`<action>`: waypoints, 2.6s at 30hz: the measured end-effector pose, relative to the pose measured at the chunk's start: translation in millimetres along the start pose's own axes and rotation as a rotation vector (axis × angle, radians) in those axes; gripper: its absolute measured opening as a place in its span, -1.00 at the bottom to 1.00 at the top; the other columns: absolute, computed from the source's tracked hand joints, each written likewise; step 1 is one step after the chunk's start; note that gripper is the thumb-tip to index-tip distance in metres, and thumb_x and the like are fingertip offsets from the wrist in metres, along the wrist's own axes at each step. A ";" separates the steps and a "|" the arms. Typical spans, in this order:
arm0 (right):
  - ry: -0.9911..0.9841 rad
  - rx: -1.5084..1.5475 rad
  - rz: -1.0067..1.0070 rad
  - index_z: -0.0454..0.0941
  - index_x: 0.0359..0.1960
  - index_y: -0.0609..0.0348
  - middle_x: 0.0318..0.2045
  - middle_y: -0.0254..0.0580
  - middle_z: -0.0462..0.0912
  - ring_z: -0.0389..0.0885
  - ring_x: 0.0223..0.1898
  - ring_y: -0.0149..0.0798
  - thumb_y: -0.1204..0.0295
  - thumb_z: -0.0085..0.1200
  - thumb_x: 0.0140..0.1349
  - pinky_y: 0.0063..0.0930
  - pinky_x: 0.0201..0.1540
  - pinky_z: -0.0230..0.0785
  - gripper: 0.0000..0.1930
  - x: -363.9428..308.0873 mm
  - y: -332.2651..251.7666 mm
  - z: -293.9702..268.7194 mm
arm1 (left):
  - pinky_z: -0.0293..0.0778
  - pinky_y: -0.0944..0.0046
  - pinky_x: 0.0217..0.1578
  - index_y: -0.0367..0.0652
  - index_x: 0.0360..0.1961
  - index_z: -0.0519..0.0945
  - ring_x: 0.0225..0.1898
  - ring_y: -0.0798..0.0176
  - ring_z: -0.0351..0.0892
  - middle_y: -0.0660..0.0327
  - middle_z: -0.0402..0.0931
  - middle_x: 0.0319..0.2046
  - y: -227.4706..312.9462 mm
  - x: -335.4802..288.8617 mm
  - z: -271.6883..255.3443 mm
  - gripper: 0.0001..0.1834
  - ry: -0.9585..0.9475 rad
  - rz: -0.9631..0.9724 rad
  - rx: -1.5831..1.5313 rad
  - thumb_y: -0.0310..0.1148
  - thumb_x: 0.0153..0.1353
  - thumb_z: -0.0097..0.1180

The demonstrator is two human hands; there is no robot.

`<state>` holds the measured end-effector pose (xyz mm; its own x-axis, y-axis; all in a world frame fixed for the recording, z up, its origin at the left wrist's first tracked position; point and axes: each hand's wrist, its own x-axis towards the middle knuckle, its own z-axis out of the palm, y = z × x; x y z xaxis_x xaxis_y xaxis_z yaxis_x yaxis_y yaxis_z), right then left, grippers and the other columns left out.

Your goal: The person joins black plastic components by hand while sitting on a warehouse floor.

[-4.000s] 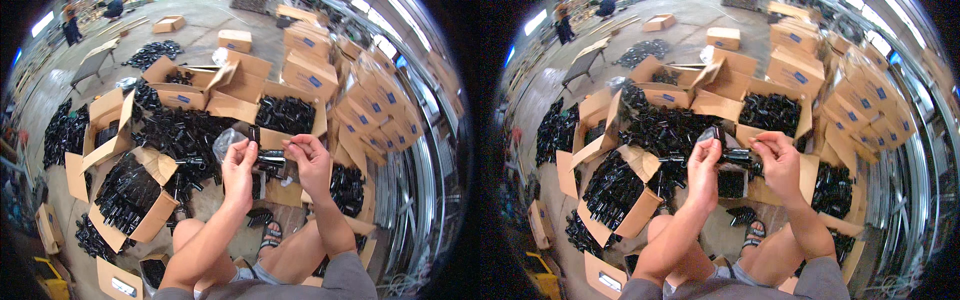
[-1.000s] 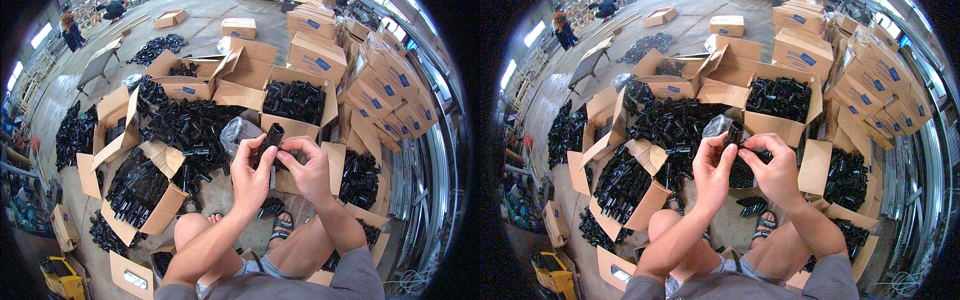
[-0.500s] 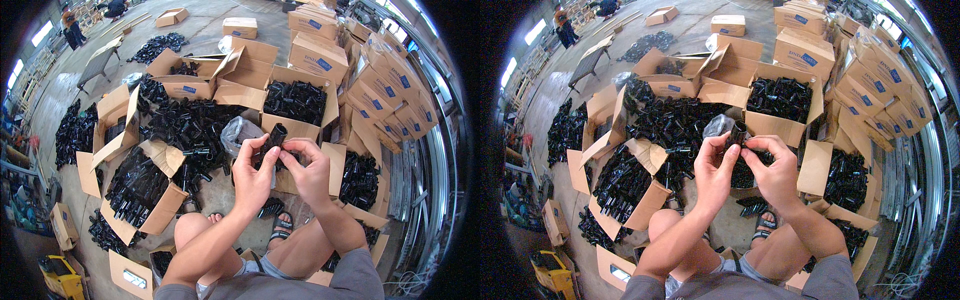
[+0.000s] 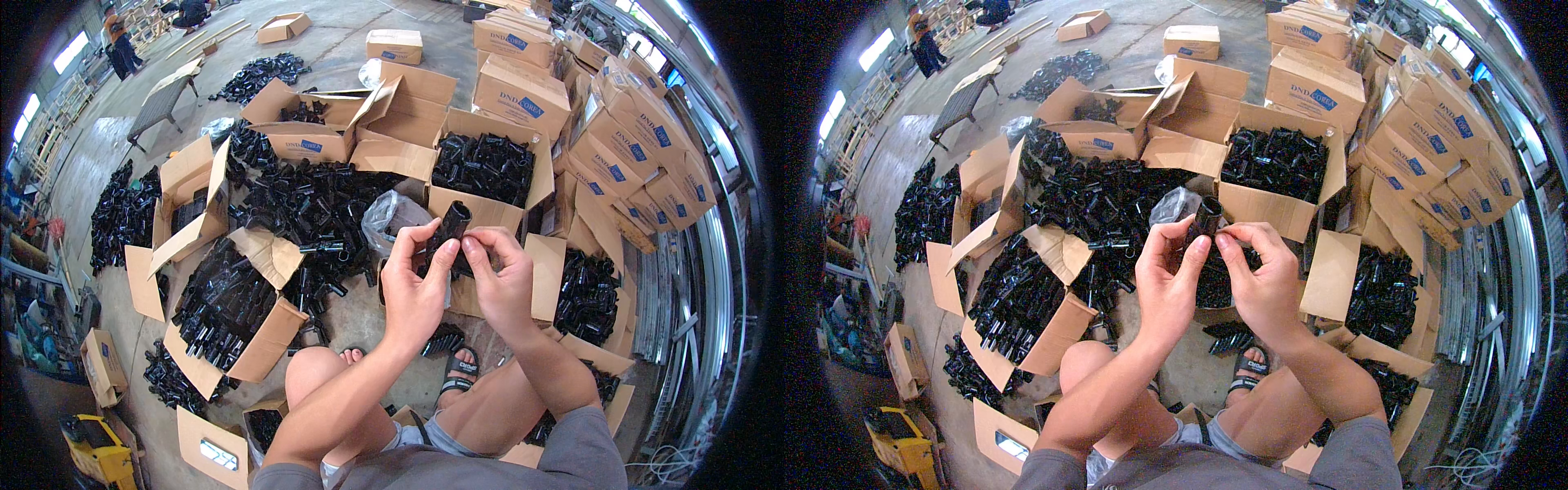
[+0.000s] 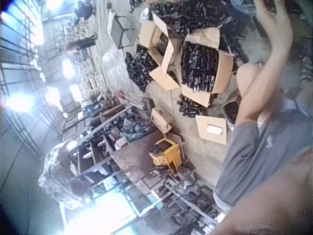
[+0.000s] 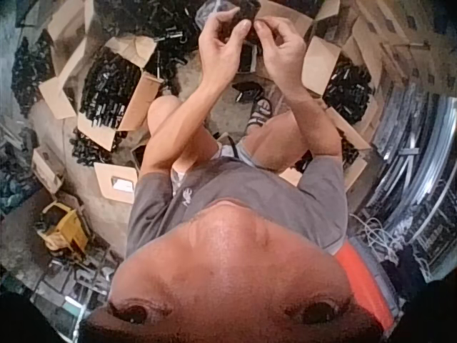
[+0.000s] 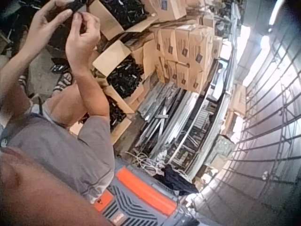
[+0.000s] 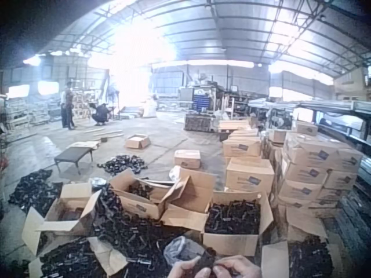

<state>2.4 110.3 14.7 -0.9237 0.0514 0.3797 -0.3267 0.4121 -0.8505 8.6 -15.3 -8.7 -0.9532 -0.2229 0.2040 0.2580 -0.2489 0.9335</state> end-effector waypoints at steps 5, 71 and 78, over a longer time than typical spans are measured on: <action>0.013 0.052 0.042 0.64 -0.22 0.32 -0.25 -0.09 0.69 0.68 -0.20 -0.24 0.47 0.23 0.28 -0.42 -0.09 0.46 -0.86 -1.8 5.2 3.4 | 0.48 0.39 -0.16 -0.34 -0.02 0.53 -0.20 0.47 0.53 0.24 0.61 -0.23 -4.4 1.1 -0.4 -0.73 0.003 0.010 -0.011 -0.44 0.33 0.23; 0.011 -0.006 -0.074 0.65 -0.18 0.33 -0.18 -0.08 0.68 0.66 -0.12 -0.19 0.53 0.18 0.29 -0.40 -0.01 0.46 -0.87 -7.0 -2.8 4.7 | 0.47 0.33 0.04 -0.35 -0.01 0.50 -0.02 0.38 0.54 0.14 0.59 -0.07 9.7 -3.2 -2.7 -0.73 -0.011 0.044 0.125 -0.49 0.33 0.22; 0.016 -0.051 -0.064 0.71 -0.22 0.29 -0.15 -0.09 0.69 0.67 -0.10 -0.20 0.54 0.29 0.19 -0.42 0.02 0.46 -0.86 -6.4 -10.4 2.8 | 0.50 0.30 -0.08 -0.36 -0.02 0.54 -0.13 0.34 0.61 0.07 0.65 -0.16 7.6 -3.3 -1.7 -0.71 0.055 0.067 0.128 -0.45 0.29 0.25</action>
<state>11.1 103.1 20.1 -0.8977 0.0380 0.4391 -0.3741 0.4610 -0.8047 14.0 -18.1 -2.8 -0.9237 -0.2867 0.2542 0.2952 -0.1098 0.9491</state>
